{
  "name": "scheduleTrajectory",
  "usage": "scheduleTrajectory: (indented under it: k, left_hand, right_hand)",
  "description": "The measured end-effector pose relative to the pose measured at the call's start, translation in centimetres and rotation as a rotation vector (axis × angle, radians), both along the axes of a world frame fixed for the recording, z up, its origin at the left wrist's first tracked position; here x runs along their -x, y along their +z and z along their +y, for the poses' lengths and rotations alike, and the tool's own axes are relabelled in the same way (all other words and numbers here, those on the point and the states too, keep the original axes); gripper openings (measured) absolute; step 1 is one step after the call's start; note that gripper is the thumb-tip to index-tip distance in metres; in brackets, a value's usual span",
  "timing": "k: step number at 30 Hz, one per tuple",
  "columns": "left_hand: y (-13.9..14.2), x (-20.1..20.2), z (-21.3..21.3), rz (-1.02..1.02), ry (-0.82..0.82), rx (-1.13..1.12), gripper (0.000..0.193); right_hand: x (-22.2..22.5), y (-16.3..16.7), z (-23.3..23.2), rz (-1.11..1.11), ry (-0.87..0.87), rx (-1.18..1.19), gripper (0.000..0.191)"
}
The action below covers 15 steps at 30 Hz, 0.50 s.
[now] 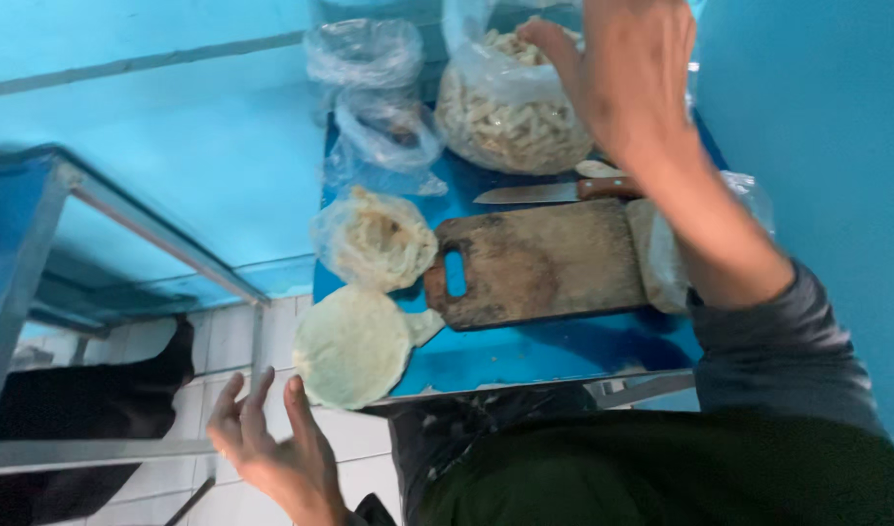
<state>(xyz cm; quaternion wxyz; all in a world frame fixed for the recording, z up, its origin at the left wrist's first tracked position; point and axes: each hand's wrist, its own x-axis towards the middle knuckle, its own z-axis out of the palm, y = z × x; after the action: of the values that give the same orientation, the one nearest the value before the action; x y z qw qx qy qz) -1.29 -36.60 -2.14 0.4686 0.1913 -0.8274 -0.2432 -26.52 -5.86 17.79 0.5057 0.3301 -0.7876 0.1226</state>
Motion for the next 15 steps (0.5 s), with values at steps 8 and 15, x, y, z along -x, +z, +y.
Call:
scheduleTrajectory:
  k: [8,15]
  left_hand:
    - [-3.3,1.4,-1.7,-0.145,-0.203,-0.297,0.041]
    - [-1.1,0.0,1.8,0.066,-0.239,-0.041,0.029]
  right_hand:
    - [-6.9,-12.8,-17.8,-0.712,0.939,-0.521,0.093]
    - [-5.9,-11.5,-21.9,-0.619,0.791,-0.905,0.094]
